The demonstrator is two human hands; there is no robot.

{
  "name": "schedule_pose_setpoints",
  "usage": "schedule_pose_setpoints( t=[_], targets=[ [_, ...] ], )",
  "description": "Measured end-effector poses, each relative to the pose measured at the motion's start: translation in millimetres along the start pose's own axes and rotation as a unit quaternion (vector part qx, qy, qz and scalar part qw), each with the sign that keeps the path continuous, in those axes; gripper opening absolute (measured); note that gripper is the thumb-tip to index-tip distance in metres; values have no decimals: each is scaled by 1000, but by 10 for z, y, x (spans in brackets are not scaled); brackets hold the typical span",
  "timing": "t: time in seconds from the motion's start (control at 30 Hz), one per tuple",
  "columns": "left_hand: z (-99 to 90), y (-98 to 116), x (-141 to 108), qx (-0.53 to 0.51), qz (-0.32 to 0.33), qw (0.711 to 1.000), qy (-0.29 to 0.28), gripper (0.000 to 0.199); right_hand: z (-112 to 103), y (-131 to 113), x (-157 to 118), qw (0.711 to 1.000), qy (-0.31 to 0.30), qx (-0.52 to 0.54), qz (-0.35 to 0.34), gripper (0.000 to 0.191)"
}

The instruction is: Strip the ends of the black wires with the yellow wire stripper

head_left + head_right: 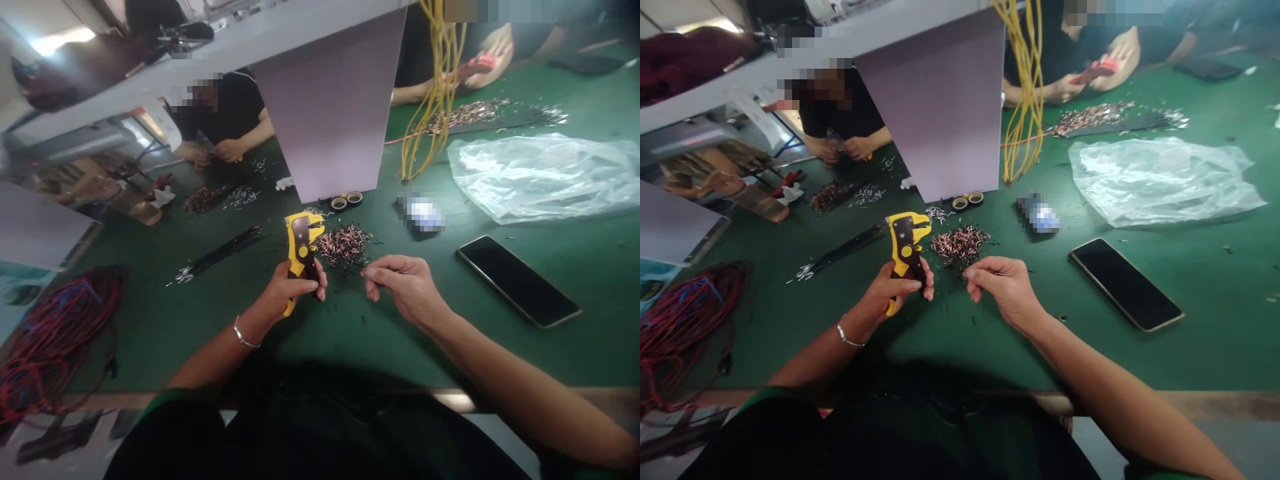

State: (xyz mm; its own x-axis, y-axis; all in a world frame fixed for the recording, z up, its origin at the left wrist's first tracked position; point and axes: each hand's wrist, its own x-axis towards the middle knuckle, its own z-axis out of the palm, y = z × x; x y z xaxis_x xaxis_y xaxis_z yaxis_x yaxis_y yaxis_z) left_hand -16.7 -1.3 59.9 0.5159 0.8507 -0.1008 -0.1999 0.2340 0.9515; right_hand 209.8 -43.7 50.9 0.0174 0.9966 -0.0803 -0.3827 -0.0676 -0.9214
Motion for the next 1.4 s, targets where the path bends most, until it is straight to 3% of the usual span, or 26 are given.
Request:
schedule_pose_setpoints(
  t=[0.17, 0.33, 0.63, 0.8, 1.03, 1.4],
  targets=[
    [1, -45, -3, -24, -10, 998, -66, 34, 21, -58, -48, 993, 67, -68, -68, 10],
    [18, -107, 4, -55, -22, 992, -114, 40, 28, -110, -120, 960, 108, -205, -155, 13],
    [45, -145, -61, -57, -71, 983, -157, 42, 40, -155, -174, 899, 104, -344, -251, 20],
    [59, -144, -77, -60, -83, 982, -159, 43, 74, -173, -182, 892, 90, -351, -271, 21],
    [62, -150, -84, -84, -85, 979, -164, 45, 117, -105, -193, 887, 14, -353, -296, 20],
    [124, -110, -112, -52, -85, 980, -170, 44, 137, -72, -210, 840, 19, -423, -340, 25]
  ],
)
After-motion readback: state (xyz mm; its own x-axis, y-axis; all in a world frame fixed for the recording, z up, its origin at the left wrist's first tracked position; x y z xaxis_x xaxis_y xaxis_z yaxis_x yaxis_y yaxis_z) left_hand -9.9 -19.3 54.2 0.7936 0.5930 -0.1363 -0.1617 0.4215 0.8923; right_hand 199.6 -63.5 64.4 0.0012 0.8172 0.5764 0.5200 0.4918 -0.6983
